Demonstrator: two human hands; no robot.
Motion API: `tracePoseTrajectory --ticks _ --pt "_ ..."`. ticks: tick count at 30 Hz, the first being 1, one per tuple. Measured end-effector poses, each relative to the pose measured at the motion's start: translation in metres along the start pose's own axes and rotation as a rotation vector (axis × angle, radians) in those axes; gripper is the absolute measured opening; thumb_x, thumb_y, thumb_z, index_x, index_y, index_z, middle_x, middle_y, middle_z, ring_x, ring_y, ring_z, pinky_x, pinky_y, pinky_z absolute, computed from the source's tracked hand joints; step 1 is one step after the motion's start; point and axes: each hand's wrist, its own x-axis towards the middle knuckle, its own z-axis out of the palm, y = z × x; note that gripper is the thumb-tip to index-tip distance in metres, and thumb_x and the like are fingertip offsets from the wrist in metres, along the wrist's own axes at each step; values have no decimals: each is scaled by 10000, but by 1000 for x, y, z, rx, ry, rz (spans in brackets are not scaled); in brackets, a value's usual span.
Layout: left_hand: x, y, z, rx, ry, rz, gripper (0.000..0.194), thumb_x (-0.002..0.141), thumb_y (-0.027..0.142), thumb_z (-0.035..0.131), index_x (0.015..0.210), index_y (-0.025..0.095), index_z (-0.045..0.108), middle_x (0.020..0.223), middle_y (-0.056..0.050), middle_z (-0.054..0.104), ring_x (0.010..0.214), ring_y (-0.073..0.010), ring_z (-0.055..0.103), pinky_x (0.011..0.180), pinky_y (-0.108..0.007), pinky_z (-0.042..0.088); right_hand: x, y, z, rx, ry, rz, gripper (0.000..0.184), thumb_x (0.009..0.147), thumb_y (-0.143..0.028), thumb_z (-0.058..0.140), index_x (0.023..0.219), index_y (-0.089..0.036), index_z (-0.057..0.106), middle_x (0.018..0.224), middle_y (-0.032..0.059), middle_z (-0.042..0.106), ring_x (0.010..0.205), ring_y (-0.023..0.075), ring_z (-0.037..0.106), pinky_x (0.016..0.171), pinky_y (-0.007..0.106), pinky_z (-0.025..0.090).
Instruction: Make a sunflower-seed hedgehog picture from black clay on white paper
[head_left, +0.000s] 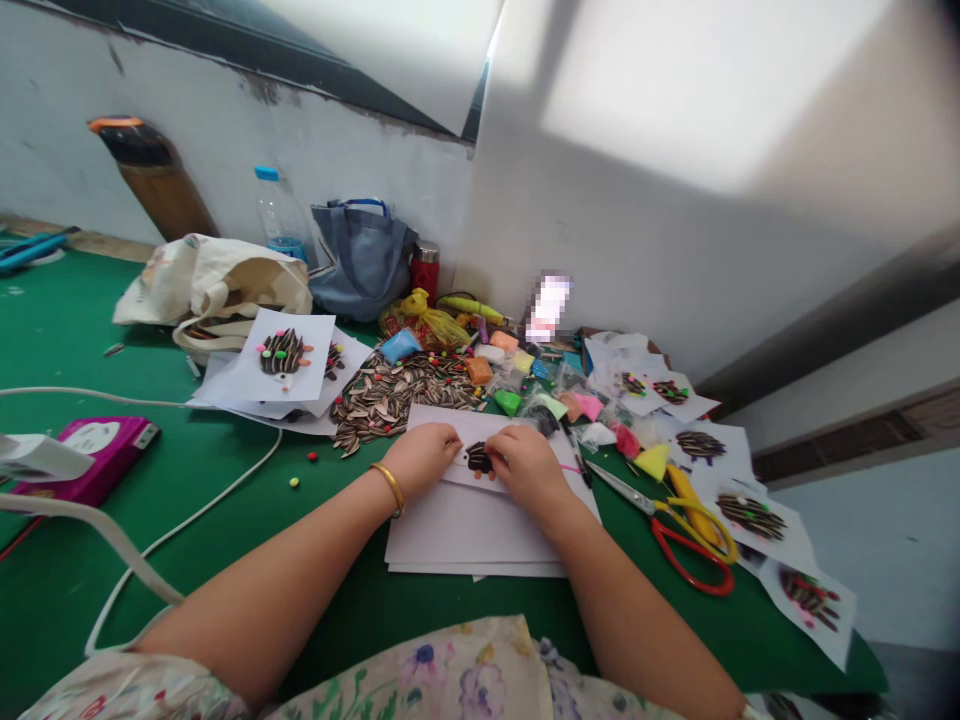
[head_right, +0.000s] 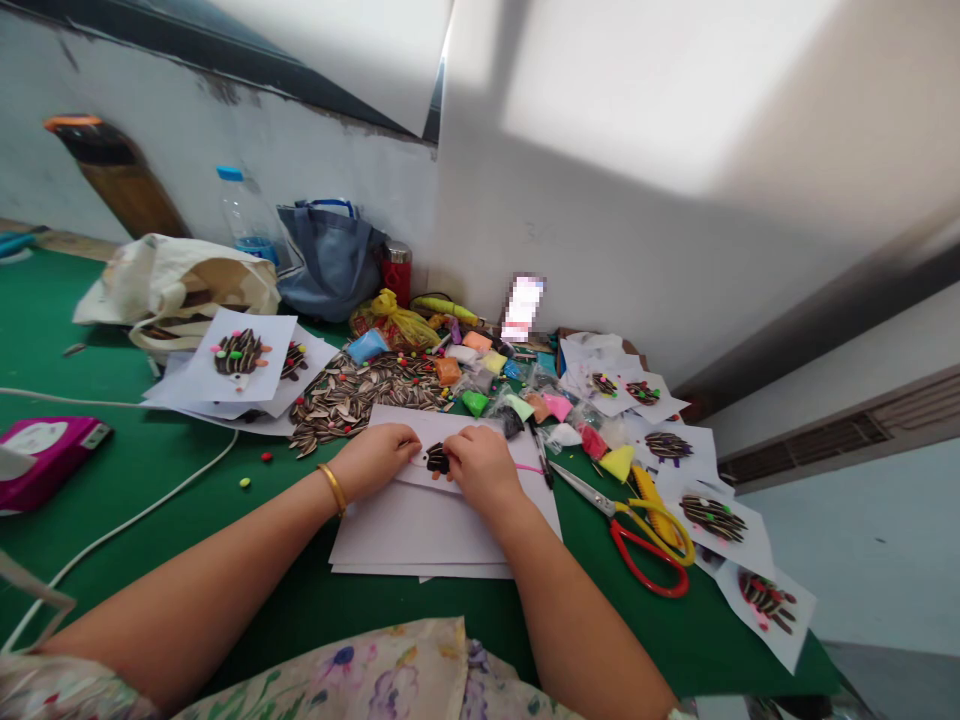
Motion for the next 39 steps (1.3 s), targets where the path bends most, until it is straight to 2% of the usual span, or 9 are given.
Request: tracePoseTrajectory --ticks 15,29,32,36,39 --pt "-1 3 -2 18 -4 -18 261 864 271 480 868 175 723 883 -81 730 811 -206 630 716 -274 416 1 -1 2 -20 -28 -9 112 830 -148 604 792 -202 694 799 39 653 803 175 552 753 285 362" --pt "5 -7 0 -182 75 -26 289 843 354 488 849 172 712 820 -59 708 769 -204 610 693 -286 428 -4 -4 -6 -16 -7 40 96 797 -120 609 851 -198 622 836 35 647 825 195 541 727 294 352" --pt "5 -8 -1 -254 86 -38 283 830 362 504 829 167 709 829 -55 710 791 -204 613 722 -291 439 -4 -5 -7 -7 -5 38 85 803 -130 610 848 -200 627 841 37 647 825 195 543 729 295 350" --pt "4 -3 -3 -457 113 -59 258 803 364 546 802 161 706 837 -41 699 825 -189 609 749 -279 446 -3 -4 -6 7 -18 32 84 828 -141 598 844 -196 658 838 44 653 837 190 552 756 291 360" --pt "0 5 -5 -700 94 -181 229 792 358 577 820 158 684 588 16 575 568 -126 524 520 -229 389 -2 -3 -6 -2 -36 21 94 834 -142 598 845 -194 675 828 42 656 832 186 553 760 288 364"
